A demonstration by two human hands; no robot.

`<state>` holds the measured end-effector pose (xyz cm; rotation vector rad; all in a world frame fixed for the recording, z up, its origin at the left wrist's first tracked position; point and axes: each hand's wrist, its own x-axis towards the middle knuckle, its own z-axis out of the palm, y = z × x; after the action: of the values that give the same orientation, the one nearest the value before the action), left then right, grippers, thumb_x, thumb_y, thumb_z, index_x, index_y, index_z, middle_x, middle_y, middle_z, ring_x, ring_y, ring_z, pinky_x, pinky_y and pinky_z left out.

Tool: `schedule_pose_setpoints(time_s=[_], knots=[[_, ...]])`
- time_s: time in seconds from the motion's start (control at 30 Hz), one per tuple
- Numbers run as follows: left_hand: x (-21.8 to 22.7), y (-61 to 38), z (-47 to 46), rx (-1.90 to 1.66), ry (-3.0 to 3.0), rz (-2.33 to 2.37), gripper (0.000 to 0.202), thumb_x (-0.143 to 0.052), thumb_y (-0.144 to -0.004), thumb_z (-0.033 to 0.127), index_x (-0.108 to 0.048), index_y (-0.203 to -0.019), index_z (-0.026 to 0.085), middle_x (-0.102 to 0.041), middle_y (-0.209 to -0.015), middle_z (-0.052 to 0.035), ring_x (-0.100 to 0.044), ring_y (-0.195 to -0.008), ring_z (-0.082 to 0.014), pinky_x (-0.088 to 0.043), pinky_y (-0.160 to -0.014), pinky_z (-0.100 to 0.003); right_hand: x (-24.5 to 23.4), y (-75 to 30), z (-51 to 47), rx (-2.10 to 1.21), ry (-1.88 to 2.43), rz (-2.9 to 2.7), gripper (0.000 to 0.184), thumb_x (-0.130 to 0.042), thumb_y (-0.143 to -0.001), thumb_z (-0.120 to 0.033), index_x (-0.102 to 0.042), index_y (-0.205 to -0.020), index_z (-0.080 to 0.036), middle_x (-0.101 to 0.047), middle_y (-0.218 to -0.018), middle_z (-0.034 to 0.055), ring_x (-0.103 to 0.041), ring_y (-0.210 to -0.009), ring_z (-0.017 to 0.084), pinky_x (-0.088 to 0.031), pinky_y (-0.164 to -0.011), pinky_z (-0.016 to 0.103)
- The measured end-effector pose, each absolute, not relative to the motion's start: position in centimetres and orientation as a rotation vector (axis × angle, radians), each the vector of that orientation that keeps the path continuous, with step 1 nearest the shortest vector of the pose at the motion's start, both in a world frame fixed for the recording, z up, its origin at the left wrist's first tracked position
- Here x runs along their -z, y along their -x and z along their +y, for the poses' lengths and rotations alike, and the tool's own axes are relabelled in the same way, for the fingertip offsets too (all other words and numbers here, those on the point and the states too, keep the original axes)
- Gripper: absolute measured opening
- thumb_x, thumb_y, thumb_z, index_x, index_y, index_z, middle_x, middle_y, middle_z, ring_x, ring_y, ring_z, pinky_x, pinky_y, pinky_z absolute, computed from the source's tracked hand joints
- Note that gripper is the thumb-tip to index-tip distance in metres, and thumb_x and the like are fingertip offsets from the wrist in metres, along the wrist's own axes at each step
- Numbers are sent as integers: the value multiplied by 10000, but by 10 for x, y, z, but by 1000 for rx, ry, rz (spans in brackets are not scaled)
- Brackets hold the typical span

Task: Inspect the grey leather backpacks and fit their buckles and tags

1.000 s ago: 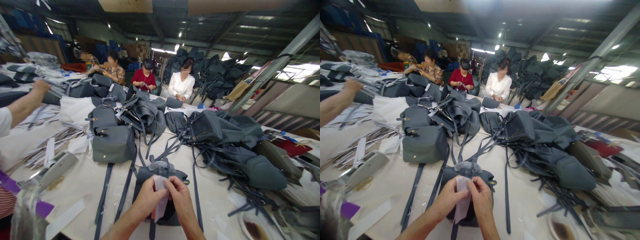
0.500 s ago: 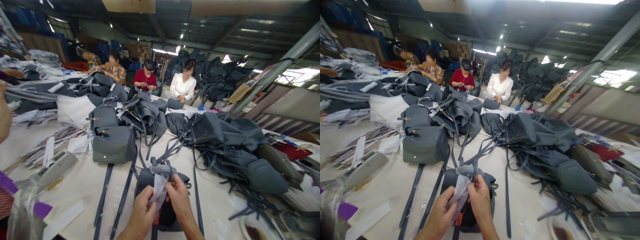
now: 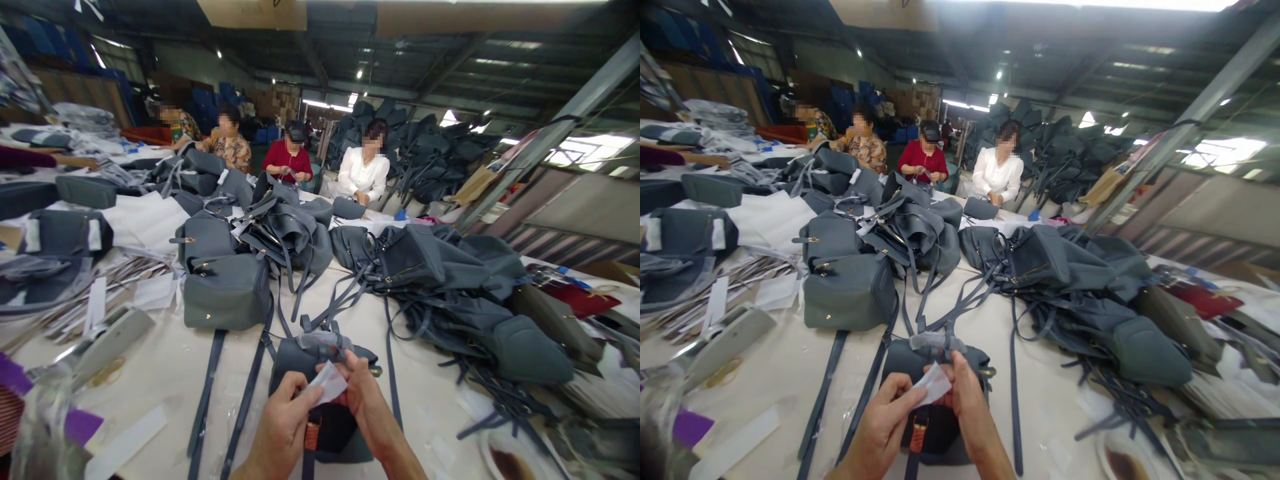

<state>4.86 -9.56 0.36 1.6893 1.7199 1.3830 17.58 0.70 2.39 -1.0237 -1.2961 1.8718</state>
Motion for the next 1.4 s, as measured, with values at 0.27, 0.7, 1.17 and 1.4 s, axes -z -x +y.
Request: schedule_pose_setpoints(time_s=[0.27, 0.7, 1.17, 1.4], knots=[[-15, -44, -101, -1297, -1144, 1360, 289, -560, -810, 285, -684, -1060, 215, -622, -1155, -108, -593, -981, -243, -461, -875, -348, -35, -170, 12, -1918, 944, -1381, 448, -779, -663, -349, -636, -1049, -173, -692, -698, -6, -609, -668, 162, -442, -651, 263], [-4, -49, -95, -1052, -841, 1479, 56, -574, -698, 211, -527, -717, 188, -531, -562, 58, -503, -434, -94, -354, -402, -173, -27, -174, 12, -1929, 931, -1358, 389, -733, -704, -329, -625, -1050, -187, -702, -716, -9, -587, -624, 146, -416, -610, 255], [-37, -43, -72, -1247, -943, 1540, 128, -578, -783, 312, -559, -759, 187, -549, -655, 29, -503, -618, -142, -365, -579, -230, -34, -173, 14, -1893, 945, -1343, 457, -751, -673, -370, -624, -1070, -181, -700, -733, -1, -626, -676, 174, -455, -639, 275], [-15, -61, -56, -1377, -720, 1415, 281, -688, -701, 400, -505, -674, 189, -502, -579, 52, -454, -546, -112, -336, -538, -218, -24, -180, 8, -1214, 1304, -1554, 214, -742, -667, -318, -657, -840, -225, -662, -701, -4, -595, -659, 183, -453, -632, 284]])
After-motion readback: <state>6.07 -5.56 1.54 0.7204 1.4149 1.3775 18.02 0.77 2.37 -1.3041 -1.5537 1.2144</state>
